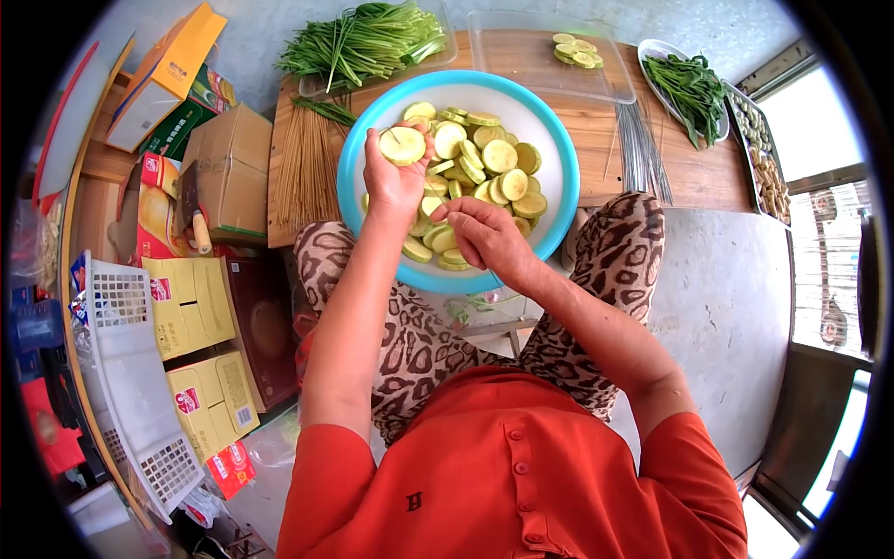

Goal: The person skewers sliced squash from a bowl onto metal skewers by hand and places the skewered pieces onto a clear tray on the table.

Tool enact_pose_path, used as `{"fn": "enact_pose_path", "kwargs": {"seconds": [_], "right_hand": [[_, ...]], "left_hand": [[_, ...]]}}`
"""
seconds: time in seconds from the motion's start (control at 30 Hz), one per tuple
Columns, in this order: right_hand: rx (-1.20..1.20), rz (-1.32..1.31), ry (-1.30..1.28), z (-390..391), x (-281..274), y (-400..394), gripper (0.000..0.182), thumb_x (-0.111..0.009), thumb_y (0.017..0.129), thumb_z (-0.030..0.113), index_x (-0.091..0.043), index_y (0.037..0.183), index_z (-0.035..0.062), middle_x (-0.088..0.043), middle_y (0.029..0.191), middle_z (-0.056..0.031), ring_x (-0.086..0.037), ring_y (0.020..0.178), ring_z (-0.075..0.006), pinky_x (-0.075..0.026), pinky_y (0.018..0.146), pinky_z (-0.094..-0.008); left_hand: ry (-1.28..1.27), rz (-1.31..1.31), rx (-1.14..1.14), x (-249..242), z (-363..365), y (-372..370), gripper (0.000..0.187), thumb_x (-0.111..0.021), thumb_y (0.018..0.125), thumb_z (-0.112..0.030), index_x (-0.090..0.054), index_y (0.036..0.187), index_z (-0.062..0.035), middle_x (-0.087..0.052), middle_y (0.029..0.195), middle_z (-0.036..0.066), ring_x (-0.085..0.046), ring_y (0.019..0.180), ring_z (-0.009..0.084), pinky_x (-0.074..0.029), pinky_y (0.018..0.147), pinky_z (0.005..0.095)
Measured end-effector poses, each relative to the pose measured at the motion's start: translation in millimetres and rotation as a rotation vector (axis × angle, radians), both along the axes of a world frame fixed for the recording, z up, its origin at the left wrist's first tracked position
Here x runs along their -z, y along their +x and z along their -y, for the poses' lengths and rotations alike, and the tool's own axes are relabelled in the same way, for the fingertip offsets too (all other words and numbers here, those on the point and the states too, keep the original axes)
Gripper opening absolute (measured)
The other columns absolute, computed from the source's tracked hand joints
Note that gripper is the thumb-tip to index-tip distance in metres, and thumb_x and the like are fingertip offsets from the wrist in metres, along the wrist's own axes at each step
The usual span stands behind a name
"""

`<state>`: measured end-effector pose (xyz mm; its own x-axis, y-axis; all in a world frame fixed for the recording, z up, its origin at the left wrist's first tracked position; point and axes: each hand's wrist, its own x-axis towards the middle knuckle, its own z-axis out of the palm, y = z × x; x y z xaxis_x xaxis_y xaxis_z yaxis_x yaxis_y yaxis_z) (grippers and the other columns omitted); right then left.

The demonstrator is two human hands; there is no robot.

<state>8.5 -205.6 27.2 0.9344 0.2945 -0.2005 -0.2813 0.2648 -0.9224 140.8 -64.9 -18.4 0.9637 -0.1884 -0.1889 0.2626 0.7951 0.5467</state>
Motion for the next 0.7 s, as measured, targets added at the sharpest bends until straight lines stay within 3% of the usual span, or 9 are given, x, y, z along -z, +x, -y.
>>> {"fn": "enact_pose_path", "kwargs": {"seconds": [0.1,0.2,0.7], "right_hand": [[-0.024,0.013,-0.022,-7,4,-5,0.02,-0.043,0.098,0.014,-0.059,0.101,0.0021,-0.04,0.051,0.0042,-0.034,0.041,-0.0047,-0.027,0.039,-0.0217],[-0.038,0.019,-0.023,-8,0,-7,0.022,-0.04,0.099,0.016,-0.057,0.105,0.0031,-0.036,0.05,0.0062,-0.029,0.04,-0.0041,-0.022,0.039,-0.0209],[-0.069,-0.018,-0.029,-6,-6,-9,0.026,-0.038,0.098,0.016,-0.057,0.108,0.0016,-0.036,0.049,0.0048,-0.029,0.04,-0.0046,-0.023,0.039,-0.0215]], "left_hand": [[-0.133,-0.074,-0.115,2,-11,12,0.053,-0.029,0.098,-0.045,-0.054,0.099,0.0013,-0.06,0.096,0.019,-0.056,0.086,0.0311,-0.049,0.074,0.0381],[-0.132,-0.054,-0.096,2,-17,15,0.055,-0.028,0.098,-0.046,-0.054,0.1,0.0026,-0.058,0.096,0.019,-0.054,0.086,0.0318,-0.048,0.074,0.0386],[-0.078,-0.069,-0.183,-6,-16,15,0.062,-0.028,0.097,-0.052,-0.056,0.1,0.0042,-0.059,0.094,0.018,-0.054,0.082,0.0301,-0.048,0.074,0.0385]]}}
